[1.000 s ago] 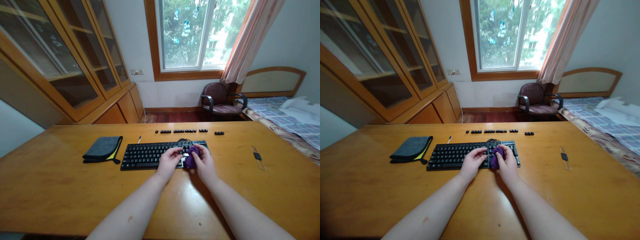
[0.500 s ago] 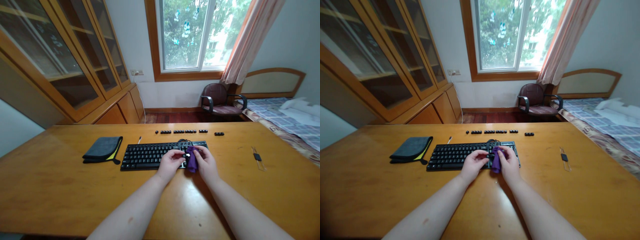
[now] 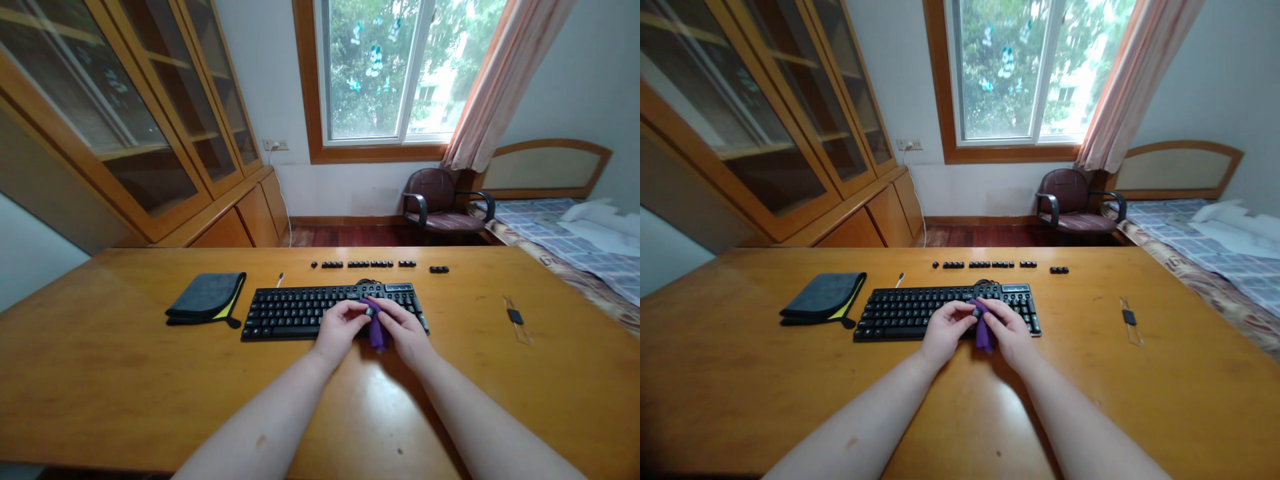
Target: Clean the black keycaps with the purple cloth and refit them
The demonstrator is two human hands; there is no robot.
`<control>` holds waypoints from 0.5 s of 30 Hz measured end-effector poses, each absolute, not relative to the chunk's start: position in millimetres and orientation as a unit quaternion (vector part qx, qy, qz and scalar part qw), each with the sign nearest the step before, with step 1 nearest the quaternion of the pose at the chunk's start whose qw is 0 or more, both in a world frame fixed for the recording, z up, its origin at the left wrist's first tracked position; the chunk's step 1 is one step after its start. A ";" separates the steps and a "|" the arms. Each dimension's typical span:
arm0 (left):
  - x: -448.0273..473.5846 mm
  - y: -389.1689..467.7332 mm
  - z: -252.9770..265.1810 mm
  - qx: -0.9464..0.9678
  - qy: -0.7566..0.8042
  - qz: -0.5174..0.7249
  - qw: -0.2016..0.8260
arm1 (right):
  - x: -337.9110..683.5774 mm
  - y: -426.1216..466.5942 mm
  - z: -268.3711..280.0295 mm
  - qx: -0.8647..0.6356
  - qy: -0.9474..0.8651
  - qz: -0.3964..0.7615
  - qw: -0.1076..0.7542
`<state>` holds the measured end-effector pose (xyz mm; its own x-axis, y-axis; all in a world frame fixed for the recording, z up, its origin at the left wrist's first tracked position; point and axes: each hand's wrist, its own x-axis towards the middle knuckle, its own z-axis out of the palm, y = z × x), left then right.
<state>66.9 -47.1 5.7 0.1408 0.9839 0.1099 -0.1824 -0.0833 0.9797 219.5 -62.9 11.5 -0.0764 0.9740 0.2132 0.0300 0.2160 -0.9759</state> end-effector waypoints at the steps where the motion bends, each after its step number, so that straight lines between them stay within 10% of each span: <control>1: 66.8 -47.2 5.9 0.512 0.392 0.531 0.550 | 220.0 -63.5 12.1 -0.432 -0.558 0.469 0.531; 15: 64.8 -46.9 3.0 0.530 0.388 0.527 0.539 | 221.4 -59.6 7.9 -0.440 -0.540 0.505 0.510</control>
